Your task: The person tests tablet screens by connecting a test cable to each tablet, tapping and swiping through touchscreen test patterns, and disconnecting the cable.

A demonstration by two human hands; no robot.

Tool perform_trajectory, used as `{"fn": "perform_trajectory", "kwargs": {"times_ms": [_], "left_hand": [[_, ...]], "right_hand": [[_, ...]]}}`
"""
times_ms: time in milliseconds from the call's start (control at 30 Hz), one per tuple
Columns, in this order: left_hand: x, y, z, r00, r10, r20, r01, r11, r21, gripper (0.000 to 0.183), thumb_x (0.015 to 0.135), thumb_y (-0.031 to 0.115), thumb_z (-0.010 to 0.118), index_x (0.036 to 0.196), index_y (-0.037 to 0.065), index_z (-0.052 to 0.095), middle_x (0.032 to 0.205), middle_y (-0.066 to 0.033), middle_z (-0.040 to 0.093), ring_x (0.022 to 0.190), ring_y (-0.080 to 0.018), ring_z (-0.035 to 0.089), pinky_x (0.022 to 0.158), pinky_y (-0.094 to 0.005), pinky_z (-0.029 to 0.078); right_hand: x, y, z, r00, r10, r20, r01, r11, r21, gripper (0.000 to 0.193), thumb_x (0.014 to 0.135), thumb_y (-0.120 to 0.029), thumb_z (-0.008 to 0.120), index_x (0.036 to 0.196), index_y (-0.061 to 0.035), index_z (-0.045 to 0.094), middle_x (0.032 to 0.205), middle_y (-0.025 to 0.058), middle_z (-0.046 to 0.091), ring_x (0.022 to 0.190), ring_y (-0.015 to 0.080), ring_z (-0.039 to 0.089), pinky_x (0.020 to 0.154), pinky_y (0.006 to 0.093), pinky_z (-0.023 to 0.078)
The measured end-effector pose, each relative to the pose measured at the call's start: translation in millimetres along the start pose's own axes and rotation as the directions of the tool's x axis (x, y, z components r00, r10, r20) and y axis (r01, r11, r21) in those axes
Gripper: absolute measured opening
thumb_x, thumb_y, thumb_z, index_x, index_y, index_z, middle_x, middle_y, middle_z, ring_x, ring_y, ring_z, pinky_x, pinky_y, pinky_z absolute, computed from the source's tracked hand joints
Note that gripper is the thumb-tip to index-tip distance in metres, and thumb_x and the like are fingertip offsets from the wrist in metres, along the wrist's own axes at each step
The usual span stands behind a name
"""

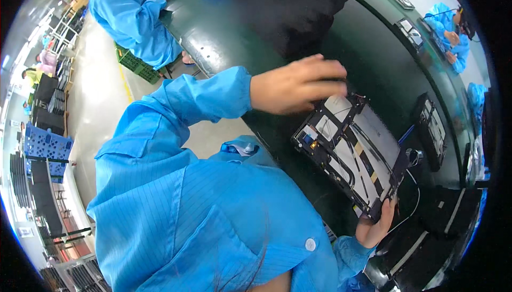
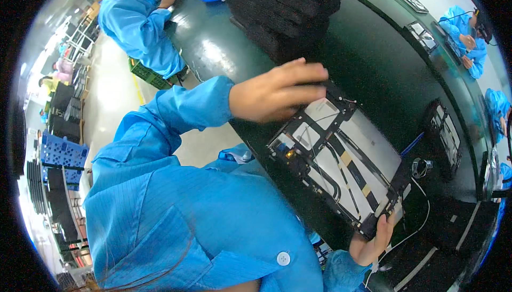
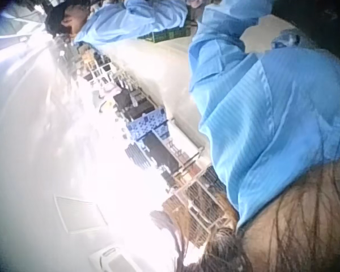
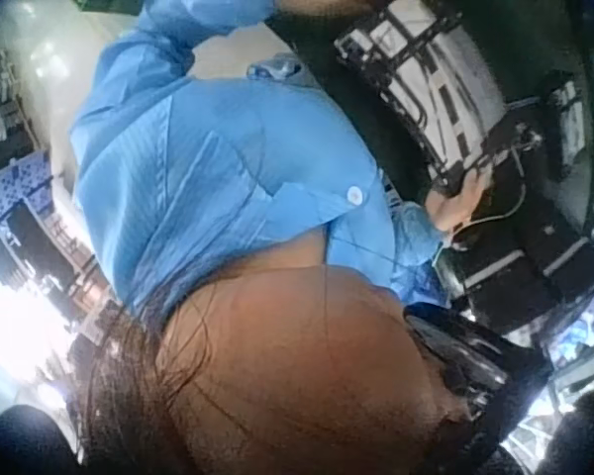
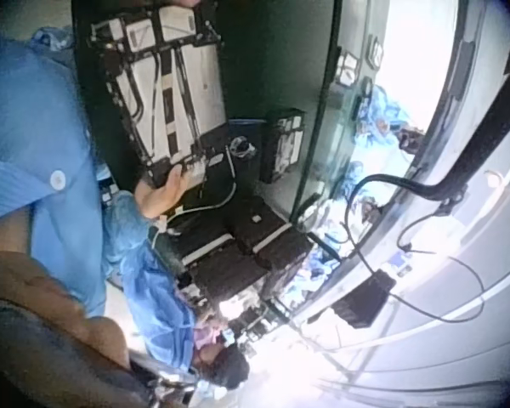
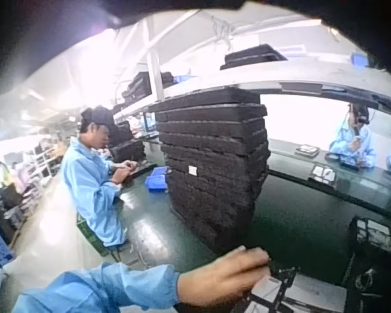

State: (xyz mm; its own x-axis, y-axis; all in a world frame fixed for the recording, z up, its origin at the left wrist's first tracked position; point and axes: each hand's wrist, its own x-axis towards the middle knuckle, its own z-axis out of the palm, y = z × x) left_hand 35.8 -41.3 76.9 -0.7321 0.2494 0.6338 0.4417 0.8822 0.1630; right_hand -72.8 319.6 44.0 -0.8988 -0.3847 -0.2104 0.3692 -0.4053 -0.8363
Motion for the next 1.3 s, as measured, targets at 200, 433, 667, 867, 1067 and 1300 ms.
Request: {"fn": "perform_trajectory", "kwargs": {"times_ms": [200, 433, 667, 867, 1067, 1300], "left_hand": [[24, 46, -12, 0.85, 0.518, -0.101, -0.526, 0.846, -0.091, 0.016, 0.086, 0.01, 0.052, 0.091, 0.001, 0.063, 0.101, -0.0174, 0.063, 0.098, -0.0303, 0.061, 0.087, -0.0418, 0.048], [26, 66, -23, 0.859, 0.512, -0.017, -0.512, 0.857, -0.057, 0.011, 0.083, 0.01, 0.056, 0.082, 0.001, 0.063, 0.096, -0.0146, 0.064, 0.092, -0.0268, 0.063, 0.081, -0.0368, 0.052], [24, 61, -20, 0.841, 0.541, -0.034, -0.541, 0.835, -0.097, 0.021, 0.087, 0.006, 0.044, 0.086, -0.001, 0.063, 0.099, -0.0186, 0.063, 0.095, -0.0298, 0.063, 0.082, -0.0386, 0.051], [11, 28, -17, 0.927, 0.371, -0.051, -0.349, 0.807, -0.476, 0.021, 0.091, 0.011, 0.047, 0.094, -0.003, 0.063, 0.1, -0.0179, 0.063, 0.095, -0.0317, 0.062, 0.082, -0.0385, 0.051], [9, 11, -17, 0.991, 0.068, 0.117, 0.051, 0.614, -0.788, 0.026, 0.075, 0.0, 0.065, 0.1, 0.0, 0.064, 0.099, -0.013, 0.065, 0.093, -0.0261, 0.063, 0.078, -0.0327, 0.052], [3, -11, 5, 0.696, -0.399, 0.597, 0.616, -0.095, -0.782, 0.036, 0.08, 0.007, 0.066, 0.113, -0.001, 0.055, 0.11, -0.0061, 0.061, 0.102, -0.015, 0.055, 0.092, -0.0308, 0.042]], "right_hand": [[12, -17, 2, 0.977, 0.189, 0.1, -0.153, 0.945, -0.29, 0.053, 0.088, -0.014, 0.05, 0.135, 0.0031, 0.032, 0.126, 0.0176, 0.047, 0.116, 0.0261, 0.047, 0.101, 0.0397, 0.034], [18, -44, 45, 0.67, 0.028, 0.742, 0.73, 0.157, -0.665, 0.065, 0.073, -0.019, 0.069, 0.13, -0.0022, 0.042, 0.13, 0.016, 0.045, 0.124, 0.0297, 0.039, 0.104, 0.0386, 0.028], [27, -36, 61, 0.694, 0.146, 0.706, 0.604, 0.416, -0.68, 0.042, 0.058, 0.002, 0.074, 0.09, -0.0053, 0.046, 0.094, 0.011, 0.06, 0.081, 0.0194, 0.056, 0.075, 0.0296, 0.043], [29, -36, 57, 0.774, 0.308, 0.553, 0.089, 0.812, -0.577, 0.061, 0.062, -0.015, 0.082, 0.109, -0.0022, 0.046, 0.08, 0.0073, 0.059, 0.064, 0.0106, 0.052, 0.06, 0.0225, 0.041], [60, -31, 35, 0.695, 0.124, 0.708, -0.225, 0.973, 0.05, 0.064, 0.071, -0.013, 0.076, 0.124, -0.0013, 0.042, 0.068, -0.002, 0.046, 0.062, 0.0104, 0.047, 0.051, 0.0197, 0.037], [66, -10, 3, 0.947, -0.247, -0.207, 0.203, 0.956, -0.213, 0.031, 0.087, -0.023, 0.056, 0.113, -0.0055, 0.054, 0.117, 0.0088, 0.053, 0.107, 0.0223, 0.049, 0.092, 0.0353, 0.036]]}}
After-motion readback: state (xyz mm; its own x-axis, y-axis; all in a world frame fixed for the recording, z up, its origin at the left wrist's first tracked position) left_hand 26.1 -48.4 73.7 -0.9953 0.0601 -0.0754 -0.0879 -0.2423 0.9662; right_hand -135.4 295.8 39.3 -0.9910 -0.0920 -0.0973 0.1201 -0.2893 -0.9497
